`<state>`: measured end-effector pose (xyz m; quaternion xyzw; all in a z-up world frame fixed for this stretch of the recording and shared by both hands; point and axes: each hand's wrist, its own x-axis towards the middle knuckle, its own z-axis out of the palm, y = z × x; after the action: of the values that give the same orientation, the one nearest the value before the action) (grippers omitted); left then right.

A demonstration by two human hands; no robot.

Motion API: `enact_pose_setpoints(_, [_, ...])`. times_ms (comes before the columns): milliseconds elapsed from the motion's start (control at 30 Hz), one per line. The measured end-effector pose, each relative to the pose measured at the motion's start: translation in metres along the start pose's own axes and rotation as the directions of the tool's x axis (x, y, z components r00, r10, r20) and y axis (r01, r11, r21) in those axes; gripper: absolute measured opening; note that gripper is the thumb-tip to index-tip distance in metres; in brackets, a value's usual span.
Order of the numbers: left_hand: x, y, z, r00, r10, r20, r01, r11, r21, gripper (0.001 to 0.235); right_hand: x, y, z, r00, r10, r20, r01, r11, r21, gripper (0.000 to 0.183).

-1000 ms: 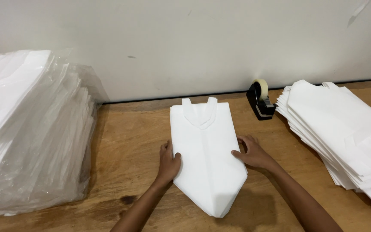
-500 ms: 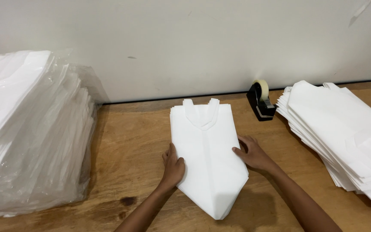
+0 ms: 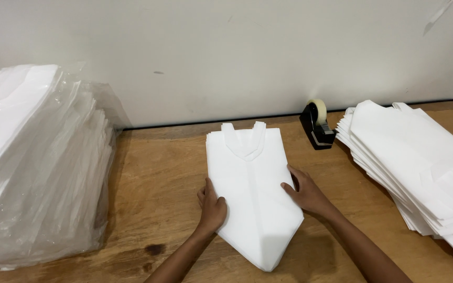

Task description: Folding stacks of white plastic bags and packing them into clear plastic sleeves, then sealing the sleeves with tape.

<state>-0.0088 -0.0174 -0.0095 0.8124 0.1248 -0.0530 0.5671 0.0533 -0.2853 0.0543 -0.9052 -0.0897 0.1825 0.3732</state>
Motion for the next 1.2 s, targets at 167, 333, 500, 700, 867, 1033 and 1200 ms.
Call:
enact_pose_setpoints(167, [0.001,-0.004,0.002,1.0,0.008,-0.018,-0.008,1.0,-0.012,0.078,0.002,0.002,0.006,0.998,-0.015,-0.059,0.017,0.999,0.029,0.063])
enact_pose_setpoints(333, [0.0,-0.003,0.002,1.0,0.002,-0.013,-0.003,0.999,-0.035,0.079,0.005,0.008,0.007,0.997,-0.023,-0.074,0.025,0.999,0.025,0.061])
enact_pose_setpoints(500, [0.004,-0.007,0.005,1.0,0.016,-0.022,-0.017,1.0,-0.026,0.078,0.004,0.008,0.008,0.994,-0.033,-0.101,0.037,0.999,0.034,0.059])
enact_pose_setpoints(700, [0.002,-0.006,0.005,1.0,-0.013,-0.02,0.012,0.999,-0.049,0.08,0.001,0.005,0.005,0.995,-0.019,-0.097,0.025,0.998,0.061,0.06])
enact_pose_setpoints(867, [-0.009,0.029,-0.006,0.998,0.034,-0.058,-0.032,0.999,0.028,0.081,-0.009,-0.021,-0.006,0.999,-0.016,-0.048,0.022,0.993,0.118,0.066])
enact_pose_setpoints(1033, [0.001,0.066,-0.007,0.975,0.21,-0.068,-0.197,0.966,0.166,0.069,-0.01,-0.02,-0.018,0.999,-0.039,-0.011,0.04,0.994,0.103,0.07])
enact_pose_setpoints(1200, [0.051,0.08,0.017,0.894,0.416,0.167,-0.447,0.86,0.247,0.039,-0.027,-0.016,-0.03,0.992,-0.125,-0.005,0.125,0.989,0.074,0.054])
